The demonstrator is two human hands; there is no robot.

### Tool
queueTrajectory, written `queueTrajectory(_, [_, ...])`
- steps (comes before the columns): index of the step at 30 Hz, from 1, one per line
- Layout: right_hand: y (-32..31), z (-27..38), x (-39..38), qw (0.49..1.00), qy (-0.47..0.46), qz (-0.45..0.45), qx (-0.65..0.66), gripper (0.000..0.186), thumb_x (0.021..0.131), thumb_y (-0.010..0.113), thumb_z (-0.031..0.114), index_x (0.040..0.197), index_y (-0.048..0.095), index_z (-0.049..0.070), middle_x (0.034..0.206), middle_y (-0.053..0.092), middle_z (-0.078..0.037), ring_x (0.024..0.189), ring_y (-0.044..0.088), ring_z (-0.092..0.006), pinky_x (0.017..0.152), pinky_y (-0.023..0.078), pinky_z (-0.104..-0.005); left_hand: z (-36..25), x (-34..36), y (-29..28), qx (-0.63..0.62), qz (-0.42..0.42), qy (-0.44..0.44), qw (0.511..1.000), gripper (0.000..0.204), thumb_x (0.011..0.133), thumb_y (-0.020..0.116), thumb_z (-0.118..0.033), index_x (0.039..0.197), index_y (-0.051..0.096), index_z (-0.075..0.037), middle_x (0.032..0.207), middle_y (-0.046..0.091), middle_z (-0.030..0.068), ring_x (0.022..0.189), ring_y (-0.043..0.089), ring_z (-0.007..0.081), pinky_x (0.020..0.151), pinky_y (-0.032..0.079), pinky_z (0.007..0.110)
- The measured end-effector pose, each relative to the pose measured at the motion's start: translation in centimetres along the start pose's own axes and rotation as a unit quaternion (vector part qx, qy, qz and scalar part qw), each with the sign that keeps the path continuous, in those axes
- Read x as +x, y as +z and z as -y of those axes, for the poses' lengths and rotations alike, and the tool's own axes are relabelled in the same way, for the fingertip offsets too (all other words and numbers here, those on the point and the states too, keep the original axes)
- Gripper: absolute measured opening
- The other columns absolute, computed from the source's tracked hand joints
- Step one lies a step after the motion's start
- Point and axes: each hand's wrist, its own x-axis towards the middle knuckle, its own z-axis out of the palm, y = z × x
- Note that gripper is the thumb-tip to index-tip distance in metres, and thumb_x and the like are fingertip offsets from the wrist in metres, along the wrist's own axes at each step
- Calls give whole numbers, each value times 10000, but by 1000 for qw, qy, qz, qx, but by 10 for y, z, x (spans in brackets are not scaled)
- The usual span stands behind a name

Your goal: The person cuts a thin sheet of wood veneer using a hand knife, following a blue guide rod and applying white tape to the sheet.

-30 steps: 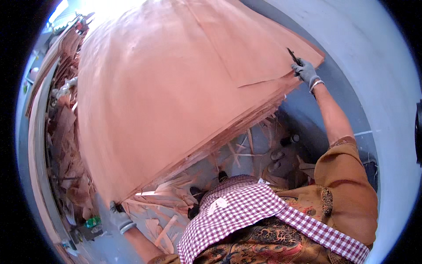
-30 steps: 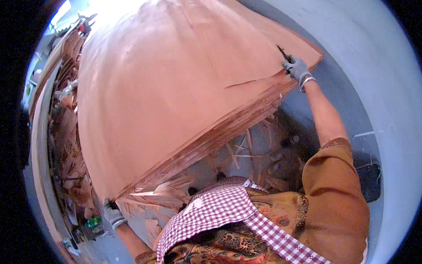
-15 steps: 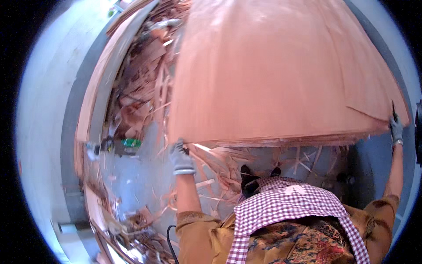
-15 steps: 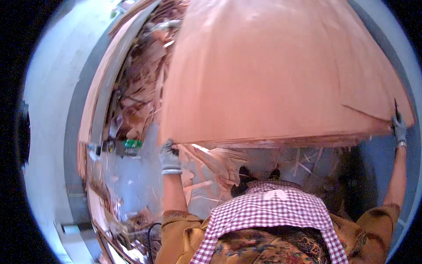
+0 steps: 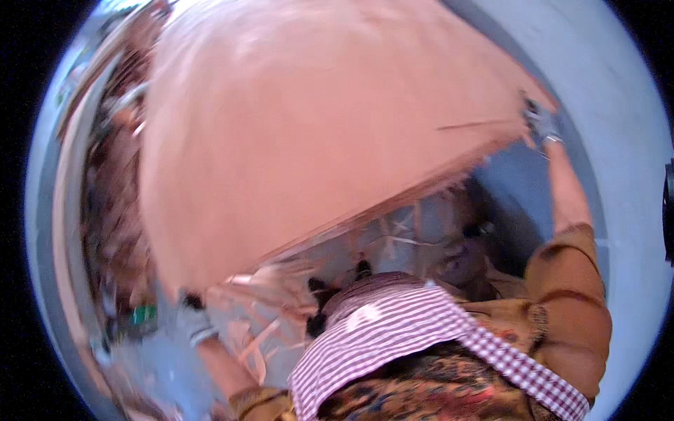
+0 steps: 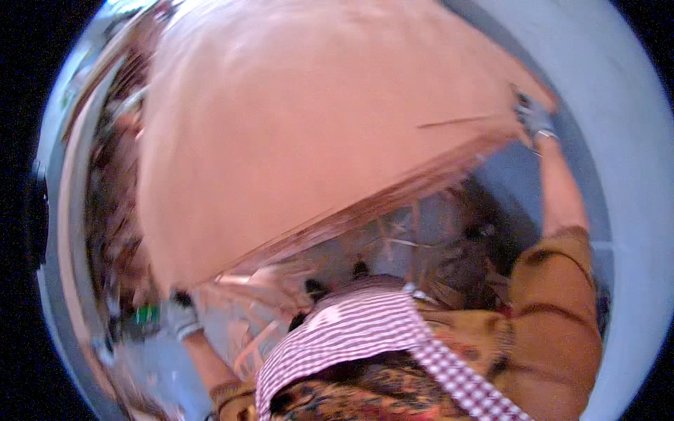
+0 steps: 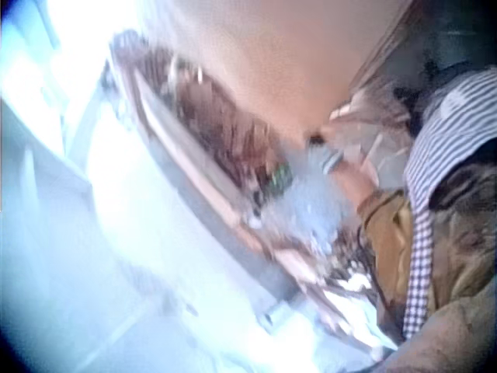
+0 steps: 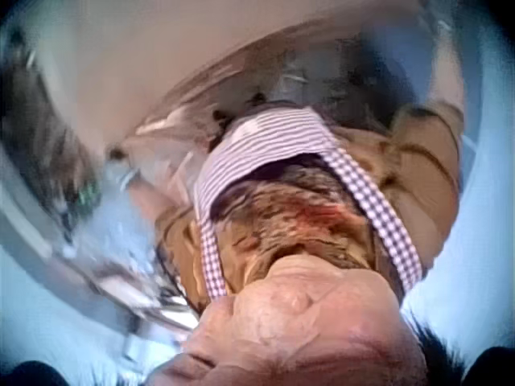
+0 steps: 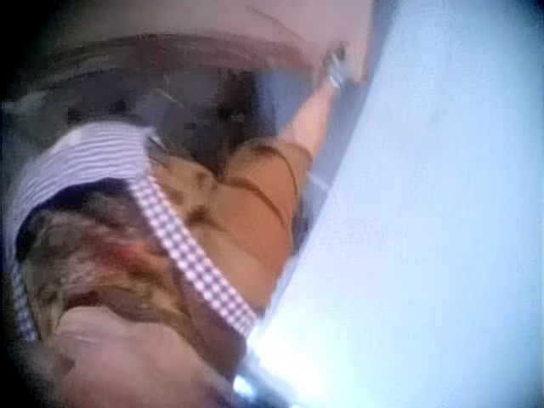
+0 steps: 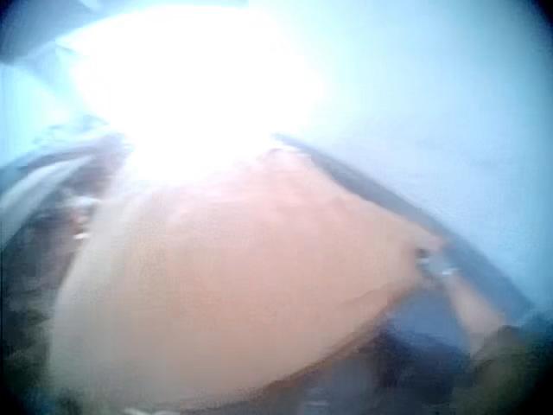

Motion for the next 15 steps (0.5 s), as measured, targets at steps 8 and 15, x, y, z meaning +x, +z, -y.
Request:
queueTrajectory(8, [-10, -2, -20, 993, 86, -63, -42, 431, 837, 663, 196, 1229, 557, 51, 853, 642, -35, 627, 543, -97, 589, 457, -268, 72, 19, 49, -229, -34, -104, 967, 399, 837, 617, -194, 1180, 578, 5, 1089, 630, 203, 945, 616, 284, 800, 487, 364])
queueTrajectory(15, [25, 8, -19, 994, 89, -55, -22, 413, 834, 662, 186, 1214, 568, 54, 904, 644, -35, 705, 544, -94, 642, 471, -263, 146, 30, 29, -484, -65, -254, 835, 295, 928, 515, -135, 1160, 582, 32, 1083, 636, 138, 927, 601, 176, 809, 490, 285])
